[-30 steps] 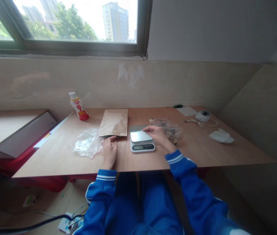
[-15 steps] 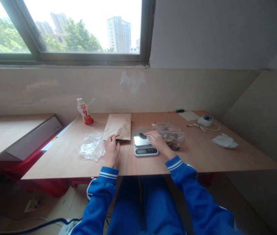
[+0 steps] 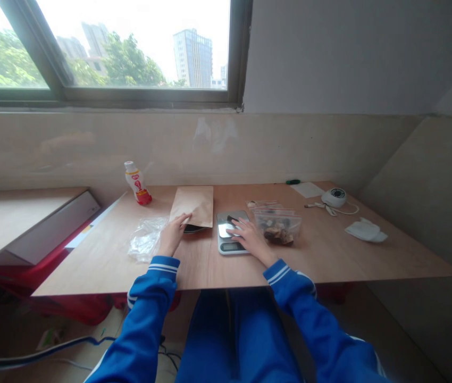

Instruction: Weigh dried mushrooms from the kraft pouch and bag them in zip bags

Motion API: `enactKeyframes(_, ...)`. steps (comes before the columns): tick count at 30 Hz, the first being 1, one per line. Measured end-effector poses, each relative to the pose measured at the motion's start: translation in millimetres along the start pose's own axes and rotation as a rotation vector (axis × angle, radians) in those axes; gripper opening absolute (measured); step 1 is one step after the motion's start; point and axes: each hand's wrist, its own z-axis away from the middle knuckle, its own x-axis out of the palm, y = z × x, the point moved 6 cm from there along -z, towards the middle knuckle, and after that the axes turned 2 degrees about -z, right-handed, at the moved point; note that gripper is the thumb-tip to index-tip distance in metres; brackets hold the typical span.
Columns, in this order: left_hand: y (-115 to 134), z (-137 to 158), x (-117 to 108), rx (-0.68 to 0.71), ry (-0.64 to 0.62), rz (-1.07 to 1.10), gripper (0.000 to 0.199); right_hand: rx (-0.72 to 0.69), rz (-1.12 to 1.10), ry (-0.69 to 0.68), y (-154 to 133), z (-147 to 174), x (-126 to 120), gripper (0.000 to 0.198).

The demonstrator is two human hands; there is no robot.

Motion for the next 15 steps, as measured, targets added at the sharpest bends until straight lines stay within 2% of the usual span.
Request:
enactKeyframes(3,3.8,-1.6,-11.6,-0.025,0.007,-0.039,0.035,0.010,-0.019,0.007,1.0,-3.0,-2.2,0.028)
enactKeyframes(5,8.4,-3.0,-22.0,-0.051,0.031,-0.079,0.032,0.007,-0.066,0.045,-8.1,-7.0,-9.9,0.029)
enactKeyframes(9,23.0,-4.2,-41.3,-0.060,0.089,-0.142,0.032,-0.109,-0.292,0.159,-58.1,-23.7,-31.5,0.032)
enactKeyframes(12,31.7,-2.8,-49.4,-0.074,0.105,-0.115,0.030,-0.263,-0.311,0.068,-106.7,-42.6,-27.3,0.035)
enactKeyframes(13,33.3,-1.7,-51.8,-0.088,0.118,-0.095,0.030,-0.276,-0.256,0.020,-117.9,-49.8,-20.2,0.037)
enactKeyframes(15,35.4,1.7,-56.2,-0.119,0.151,-0.066,0.029,-0.214,-0.155,-0.055,-127.9,-65.9,-1.9,0.039)
